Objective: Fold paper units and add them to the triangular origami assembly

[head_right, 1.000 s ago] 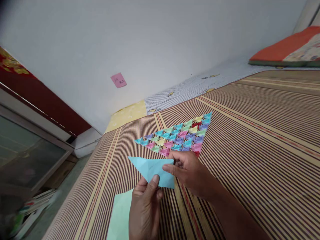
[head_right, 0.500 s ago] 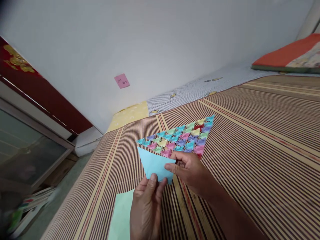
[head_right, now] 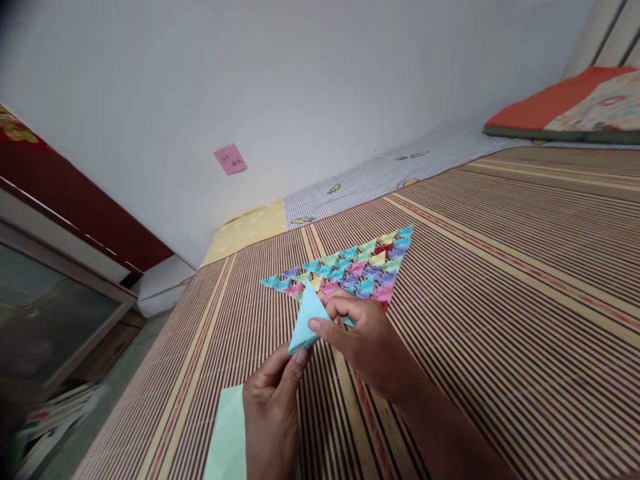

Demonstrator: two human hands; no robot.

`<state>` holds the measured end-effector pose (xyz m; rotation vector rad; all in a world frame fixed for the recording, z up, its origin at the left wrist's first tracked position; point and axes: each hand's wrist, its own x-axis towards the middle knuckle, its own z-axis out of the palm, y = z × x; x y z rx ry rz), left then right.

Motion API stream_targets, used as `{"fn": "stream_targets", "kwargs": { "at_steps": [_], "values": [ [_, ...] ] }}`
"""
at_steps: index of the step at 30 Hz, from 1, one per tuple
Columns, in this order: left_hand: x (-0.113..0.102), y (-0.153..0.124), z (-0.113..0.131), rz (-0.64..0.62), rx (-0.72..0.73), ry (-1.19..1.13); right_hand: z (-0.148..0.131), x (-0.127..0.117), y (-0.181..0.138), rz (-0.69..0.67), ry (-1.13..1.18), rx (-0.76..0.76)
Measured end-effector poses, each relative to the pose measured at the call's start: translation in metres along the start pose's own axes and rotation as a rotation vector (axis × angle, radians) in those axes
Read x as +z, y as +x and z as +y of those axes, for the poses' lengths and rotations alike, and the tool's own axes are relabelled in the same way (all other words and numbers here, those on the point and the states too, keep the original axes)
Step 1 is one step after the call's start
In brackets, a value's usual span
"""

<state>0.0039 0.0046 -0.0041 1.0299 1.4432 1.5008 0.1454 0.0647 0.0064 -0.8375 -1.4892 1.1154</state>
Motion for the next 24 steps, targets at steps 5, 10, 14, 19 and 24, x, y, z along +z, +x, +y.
{"fn": "stream_targets", "kwargs": {
  "at_steps": [5,10,14,19,24],
  "values": [
    [0.003,-0.003,0.003,0.172,0.19,0.001,0.003,0.006,0.001,0.025,0.094,0.043],
    [0.009,-0.006,0.004,0.259,0.343,-0.01,0.008,0.013,-0.001,-0.11,0.365,0.294],
    [0.014,-0.008,0.009,0.252,0.432,-0.007,0.011,0.02,-0.003,-0.077,0.476,0.298],
    [0.017,-0.006,0.014,0.399,0.256,-0.252,0.012,0.023,-0.003,-0.027,0.407,0.193],
    [0.009,-0.002,0.005,0.118,-0.154,-0.421,0.007,0.015,-0.005,-0.152,0.131,0.051]
  ]
}}
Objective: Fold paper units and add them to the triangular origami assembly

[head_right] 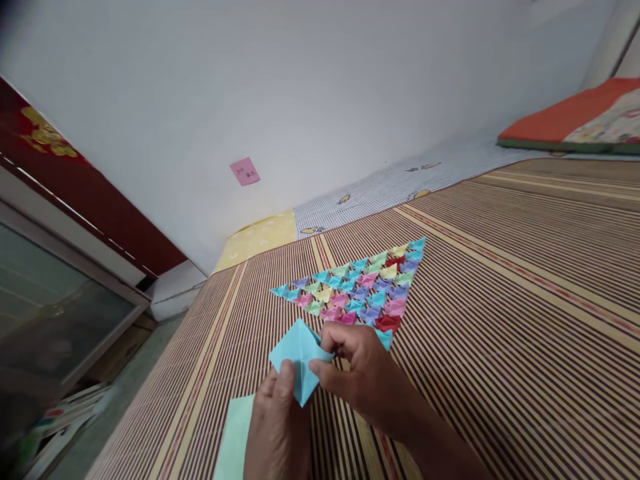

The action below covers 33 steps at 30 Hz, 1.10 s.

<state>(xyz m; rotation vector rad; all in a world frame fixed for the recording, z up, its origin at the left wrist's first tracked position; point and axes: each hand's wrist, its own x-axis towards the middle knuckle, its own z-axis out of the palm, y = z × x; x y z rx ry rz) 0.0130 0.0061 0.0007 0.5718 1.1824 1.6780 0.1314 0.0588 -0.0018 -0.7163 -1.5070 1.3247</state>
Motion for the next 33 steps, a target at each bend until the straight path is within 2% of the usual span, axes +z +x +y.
{"fn": "stream_targets", "kwargs": {
  "at_steps": [5,10,21,33],
  "values": [
    [-0.003,0.005,0.0,-0.113,-0.17,-0.136,-0.004,-0.008,-0.001,-0.052,-0.205,-0.056],
    [0.002,0.004,0.0,-0.102,-0.241,-0.231,-0.004,-0.009,0.0,-0.023,-0.244,-0.048],
    [0.008,-0.002,-0.012,0.018,-0.188,-0.168,-0.01,-0.006,-0.004,-0.009,-0.324,-0.081],
    [0.009,-0.002,-0.016,0.024,-0.148,-0.18,-0.006,-0.009,-0.003,-0.035,-0.352,-0.117]
  ]
}}
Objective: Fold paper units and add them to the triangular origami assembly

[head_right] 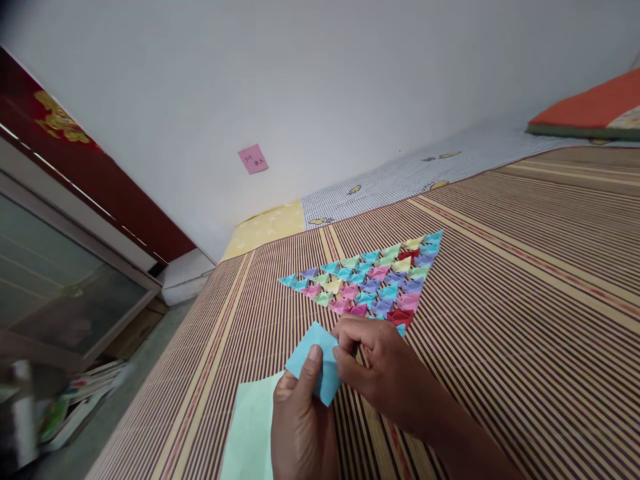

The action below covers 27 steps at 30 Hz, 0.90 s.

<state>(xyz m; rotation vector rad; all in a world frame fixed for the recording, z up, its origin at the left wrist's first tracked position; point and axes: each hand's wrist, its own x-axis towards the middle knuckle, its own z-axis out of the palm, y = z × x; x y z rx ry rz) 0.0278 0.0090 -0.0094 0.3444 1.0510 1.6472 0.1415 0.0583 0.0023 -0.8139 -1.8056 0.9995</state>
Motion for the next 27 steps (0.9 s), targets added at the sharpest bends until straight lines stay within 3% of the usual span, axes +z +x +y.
{"fn": "stream_targets", "kwargs": {
  "at_steps": [8,14,27],
  "values": [
    [-0.0063,0.0023,-0.0043,0.032,0.013,0.082,0.0015,0.0033,-0.0003,0.022,0.098,0.068],
    [-0.0044,0.0018,-0.0051,-0.009,0.019,0.082,0.0015,0.0068,0.0016,0.075,0.163,0.022],
    [-0.0021,0.0005,-0.0046,0.037,0.013,0.151,-0.0032,0.0058,0.0018,0.117,0.092,0.002]
  ]
}}
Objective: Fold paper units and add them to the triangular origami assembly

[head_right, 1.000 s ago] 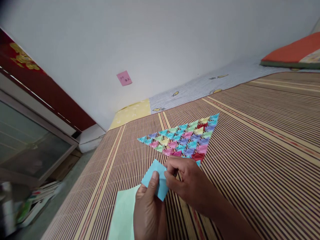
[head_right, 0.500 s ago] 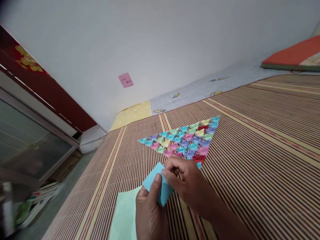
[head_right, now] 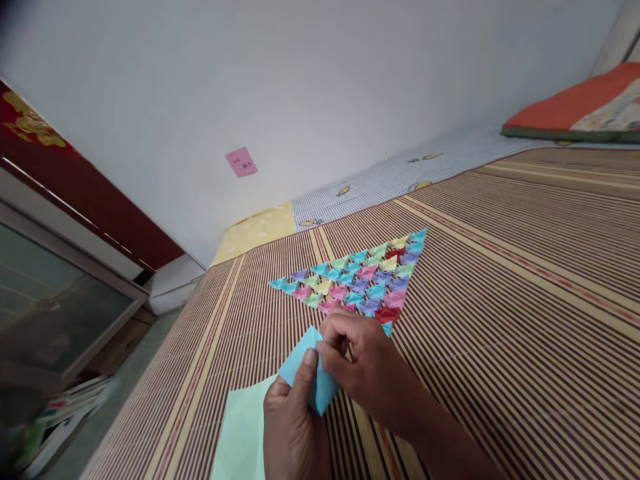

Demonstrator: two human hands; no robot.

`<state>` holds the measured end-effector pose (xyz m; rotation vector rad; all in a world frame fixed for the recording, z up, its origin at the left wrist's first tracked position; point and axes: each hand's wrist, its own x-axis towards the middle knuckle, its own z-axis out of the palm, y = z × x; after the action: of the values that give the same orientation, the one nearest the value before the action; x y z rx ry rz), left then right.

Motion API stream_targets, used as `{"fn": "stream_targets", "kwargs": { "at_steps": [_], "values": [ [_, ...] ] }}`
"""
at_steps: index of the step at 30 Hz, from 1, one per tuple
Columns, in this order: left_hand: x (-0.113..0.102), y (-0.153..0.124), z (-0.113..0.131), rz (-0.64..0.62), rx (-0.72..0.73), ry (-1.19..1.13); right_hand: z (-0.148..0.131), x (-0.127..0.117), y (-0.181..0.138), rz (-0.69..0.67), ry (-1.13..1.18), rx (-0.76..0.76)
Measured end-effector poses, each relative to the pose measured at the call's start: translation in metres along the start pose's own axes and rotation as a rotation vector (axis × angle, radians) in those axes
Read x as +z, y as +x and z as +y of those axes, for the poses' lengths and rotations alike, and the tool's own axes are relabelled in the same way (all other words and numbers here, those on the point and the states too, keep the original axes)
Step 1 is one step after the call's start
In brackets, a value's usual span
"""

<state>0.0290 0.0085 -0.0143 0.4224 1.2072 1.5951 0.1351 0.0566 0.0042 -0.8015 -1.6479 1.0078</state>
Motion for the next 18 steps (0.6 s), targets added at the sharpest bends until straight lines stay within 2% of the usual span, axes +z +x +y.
{"fn": "stream_targets", "kwargs": {
  "at_steps": [8,13,18],
  "values": [
    [-0.0084,0.0055,-0.0015,-0.035,0.026,0.066,-0.0014,-0.0018,0.0001,0.017,-0.022,-0.022],
    [-0.0045,0.002,0.0028,-0.079,-0.002,0.024,-0.0049,-0.0034,0.0003,0.005,0.023,-0.027],
    [-0.0016,-0.0013,0.0064,-0.069,0.021,0.031,-0.0046,-0.0042,-0.0009,0.002,0.038,-0.015]
  ]
}}
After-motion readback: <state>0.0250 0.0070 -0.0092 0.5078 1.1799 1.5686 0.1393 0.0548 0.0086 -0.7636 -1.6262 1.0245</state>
